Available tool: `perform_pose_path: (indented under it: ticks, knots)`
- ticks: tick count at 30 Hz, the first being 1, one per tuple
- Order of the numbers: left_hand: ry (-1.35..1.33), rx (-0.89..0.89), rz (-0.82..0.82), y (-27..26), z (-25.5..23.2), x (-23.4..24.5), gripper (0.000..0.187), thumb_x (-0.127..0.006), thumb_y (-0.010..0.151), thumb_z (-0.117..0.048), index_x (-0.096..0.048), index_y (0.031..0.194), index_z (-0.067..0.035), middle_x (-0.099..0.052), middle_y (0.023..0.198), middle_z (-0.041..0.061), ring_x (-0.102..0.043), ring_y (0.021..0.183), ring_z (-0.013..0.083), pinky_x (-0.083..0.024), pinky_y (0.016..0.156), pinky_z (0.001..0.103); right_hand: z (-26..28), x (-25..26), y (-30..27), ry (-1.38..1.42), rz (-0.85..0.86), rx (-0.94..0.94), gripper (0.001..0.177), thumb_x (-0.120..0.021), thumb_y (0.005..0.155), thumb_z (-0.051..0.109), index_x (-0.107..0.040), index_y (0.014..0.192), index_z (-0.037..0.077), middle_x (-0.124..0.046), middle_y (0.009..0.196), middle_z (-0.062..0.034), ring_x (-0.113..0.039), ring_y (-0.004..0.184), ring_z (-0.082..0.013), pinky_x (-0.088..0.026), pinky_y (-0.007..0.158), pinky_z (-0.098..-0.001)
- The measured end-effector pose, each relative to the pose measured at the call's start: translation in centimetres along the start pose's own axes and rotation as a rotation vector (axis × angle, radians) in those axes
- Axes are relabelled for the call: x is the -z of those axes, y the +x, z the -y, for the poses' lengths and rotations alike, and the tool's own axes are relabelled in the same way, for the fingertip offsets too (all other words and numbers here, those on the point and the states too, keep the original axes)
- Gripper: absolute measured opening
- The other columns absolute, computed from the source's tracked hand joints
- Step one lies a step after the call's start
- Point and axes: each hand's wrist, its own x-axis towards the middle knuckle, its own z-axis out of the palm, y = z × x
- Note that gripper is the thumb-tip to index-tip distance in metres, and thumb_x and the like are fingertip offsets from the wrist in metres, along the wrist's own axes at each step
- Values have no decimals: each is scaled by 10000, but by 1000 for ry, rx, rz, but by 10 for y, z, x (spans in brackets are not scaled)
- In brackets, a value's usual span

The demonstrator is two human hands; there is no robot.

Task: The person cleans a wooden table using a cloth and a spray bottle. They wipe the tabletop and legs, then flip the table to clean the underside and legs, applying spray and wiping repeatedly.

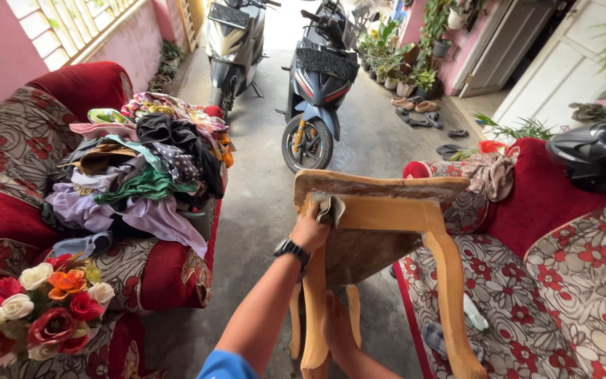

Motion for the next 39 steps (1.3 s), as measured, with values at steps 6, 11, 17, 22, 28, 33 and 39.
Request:
perform_pose_path:
  ticks: [6,11,17,22,28,33,39]
  knots:
    - [96,-7,-85,-18,-28,11,616,-633,878,-322,-502,1477,-267,-473,1506,177,-556,1275,422,-484,1019,491,-15,3,7,-168,-37,200,603,-339,1042,469,-626,1299,4,-742,1143,-180,-704,1045,-301,-511,914,-383]
    - [93,-349,-153,-59,-4,12,675,-722,762,-117,-585,1417,-200,-386,1582,258,-544,1280,453,-502,1047,467,-42,8,37,-273,-65,231,577,-331,1061,436,-643,1272,-1,-738,1163,-208,-693,1108,-338,-501,947,-388]
    - [-75,-545,-169,-170,64,-9,685,-795,768,-41,-584,1417,-108,-275,1599,316,-381,1439,490,-388,1138,434,-45,5,42,-228,-45,442,464,-461,1000,375,-639,1279,49,-728,1198,-186,-676,1165,-335,-523,942,-387]
    - [-567,-427,-28,-224,129,-62,715,-620,826,116,-549,1520,-37,-73,1728,328,-226,1584,437,-313,1198,405,-36,7,27,-434,59,663,374,-693,862,389,-755,1081,93,-795,1056,-98,-780,1019,-235,-600,889,-341]
    - [-319,-201,148,-226,77,-11,1067,-813,722,-165,-180,1579,-115,63,1660,277,-174,1548,353,-347,1159,384,-53,0,34,106,152,569,432,-633,950,322,-599,1301,74,-650,1298,-122,-620,1172,-284,-516,957,-410]
    - [-142,-90,98,-149,48,-10,1043,-750,850,-437,-135,1627,-111,-135,1634,288,-213,1527,417,-261,1216,407,-37,-10,26,-99,44,523,411,-475,1001,342,-652,1229,49,-752,1127,-165,-724,1055,-304,-559,867,-413]
    - [36,8,-136,-92,3,-3,1000,-702,804,-196,-167,1642,-90,-530,1394,278,-590,1239,402,-499,1036,400,-12,-9,7,-95,1,444,475,-359,1064,385,-671,1130,32,-750,1004,-210,-726,931,-381,-541,806,-449]
